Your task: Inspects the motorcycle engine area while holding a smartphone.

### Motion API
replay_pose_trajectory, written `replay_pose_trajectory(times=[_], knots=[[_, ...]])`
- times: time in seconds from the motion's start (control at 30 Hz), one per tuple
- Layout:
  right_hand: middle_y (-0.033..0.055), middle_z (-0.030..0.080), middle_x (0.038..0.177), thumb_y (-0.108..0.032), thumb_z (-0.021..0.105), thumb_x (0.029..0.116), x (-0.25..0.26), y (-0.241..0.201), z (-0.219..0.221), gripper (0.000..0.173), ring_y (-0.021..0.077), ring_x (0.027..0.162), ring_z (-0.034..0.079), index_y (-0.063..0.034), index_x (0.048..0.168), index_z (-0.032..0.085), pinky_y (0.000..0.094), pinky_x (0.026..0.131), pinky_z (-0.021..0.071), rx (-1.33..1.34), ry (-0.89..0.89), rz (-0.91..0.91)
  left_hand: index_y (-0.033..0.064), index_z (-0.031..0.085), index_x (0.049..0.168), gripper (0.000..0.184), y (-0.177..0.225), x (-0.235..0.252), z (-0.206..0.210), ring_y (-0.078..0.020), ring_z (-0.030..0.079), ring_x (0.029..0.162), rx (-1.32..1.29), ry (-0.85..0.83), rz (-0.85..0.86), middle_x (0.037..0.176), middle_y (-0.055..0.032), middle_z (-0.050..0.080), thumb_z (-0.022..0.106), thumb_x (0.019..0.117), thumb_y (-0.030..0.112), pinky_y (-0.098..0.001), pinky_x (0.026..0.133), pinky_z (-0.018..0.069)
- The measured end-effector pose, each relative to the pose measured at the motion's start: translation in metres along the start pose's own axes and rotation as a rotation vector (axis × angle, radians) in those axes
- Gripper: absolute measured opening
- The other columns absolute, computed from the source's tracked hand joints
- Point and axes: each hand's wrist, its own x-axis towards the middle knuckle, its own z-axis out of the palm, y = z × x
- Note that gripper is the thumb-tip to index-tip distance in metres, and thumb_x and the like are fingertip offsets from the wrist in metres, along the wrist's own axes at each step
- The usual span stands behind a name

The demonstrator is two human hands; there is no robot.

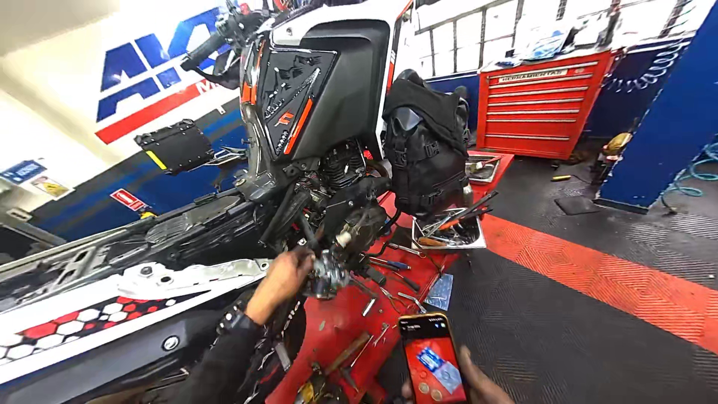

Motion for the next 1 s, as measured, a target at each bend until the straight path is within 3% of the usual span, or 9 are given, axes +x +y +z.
replay_pose_trajectory(times=[0.1,0.23,0.4,0.6,0.7,0.77,0.83,1.0], knots=[[0.021,0.063,0.135,-0.08,0.027,0.0965,0.032,0.001,0.023,0.085,0.0378,0.12,0.064,-0.0149,0.148,0.048,0.0569,0.091,0.0577,-0.013,-0.011,0.015,0.0114,0.069,0.123,0.033,-0.012,0.036,-0.052,-0.0297,0.071,0.092,0.056,0.036,0.141,0.1,-0.0128,0.073,0.051,0.107,0.034,-0.0602,0.085,0.0562],[0.0209,0.065,0.131,-0.073,0.02,0.1017,0.066,0.005,0.055,0.081,0.0373,0.115,0.066,-0.0126,0.149,0.046,0.0572,0.091,0.0573,0.004,0.027,-0.012,0.0107,0.069,0.121,0.03,-0.022,0.084,-0.094,-0.0279,0.071,0.095,0.127,0.016,0.251,0.1,-0.0123,0.073,0.054,0.106,0.032,-0.0584,0.09,0.055],[0.0205,0.06,0.139,-0.069,0.019,0.1039,0.095,0.013,0.08,0.077,0.0417,0.123,0.061,-0.0133,0.151,0.044,0.0658,0.095,0.0533,0.111,0.061,-0.035,0.0093,0.07,0.117,0.03,-0.031,0.129,-0.116,-0.0304,0.07,0.09,0.201,0.025,0.316,0.094,-0.0137,0.072,0.055,0.106,0.032,-0.0606,0.086,0.0544],[0.0232,0.061,0.136,-0.072,0.023,0.1019,0.12,0.012,0.088,0.078,0.0414,0.118,0.064,-0.0151,0.15,0.046,0.0589,0.087,0.058,0.091,0.027,-0.101,0.0105,0.072,0.115,0.027,-0.037,0.144,-0.123,-0.0293,0.071,0.091,0.146,0.033,0.363,0.095,-0.0126,0.073,0.058,0.1047,0.032,-0.0614,0.086,0.0541],[0.0242,0.064,0.131,-0.071,0.032,0.1016,0.124,0.004,0.099,0.076,0.0412,0.109,0.068,-0.0148,0.151,0.043,0.056,0.079,0.0613,-0.026,0.096,-0.148,0.0117,0.072,0.114,0.027,-0.043,0.146,-0.121,-0.0281,0.071,0.093,0.125,0.033,0.389,0.097,-0.0118,0.074,0.06,0.104,0.033,-0.0613,0.088,0.0539],[0.0223,0.063,0.13,-0.055,0.051,0.1025,0.125,-0.006,0.11,0.071,0.0404,0.105,0.07,-0.017,0.158,0.028,0.055,0.076,0.0632,-0.129,0.192,-0.186,0.0129,0.073,0.114,0.027,-0.046,0.148,-0.119,-0.0262,0.072,0.092,0.103,0.041,0.405,0.097,-0.0096,0.074,0.06,0.1034,0.035,-0.0602,0.088,0.0545],[0.021,0.063,0.13,-0.037,0.069,0.0965,0.132,-0.017,0.12,0.085,0.0402,0.102,0.071,-0.0184,0.162,0.018,0.0553,0.073,0.0648,-0.223,0.284,-0.228,0.0131,0.074,0.112,0.026,-0.048,0.149,-0.118,-0.0241,0.072,0.089,0.087,0.039,0.421,0.094,-0.0077,0.075,0.061,0.1028,0.034,-0.0586,0.087,0.0555],[0.0248,0.066,0.119,-0.017,0.073,0.0922,0.156,-0.039,0.134,0.07,0.0403,0.095,0.073,-0.0096,0.151,0.036,0.0547,0.074,0.0651,-0.288,0.286,-0.332,0.0147,0.075,0.112,0.024,-0.049,0.151,-0.12,-0.0238,0.072,0.09,0.092,0.015,0.423,0.095,-0.007,0.075,0.063,0.1021,0.033,-0.0586,0.088,0.0549]])
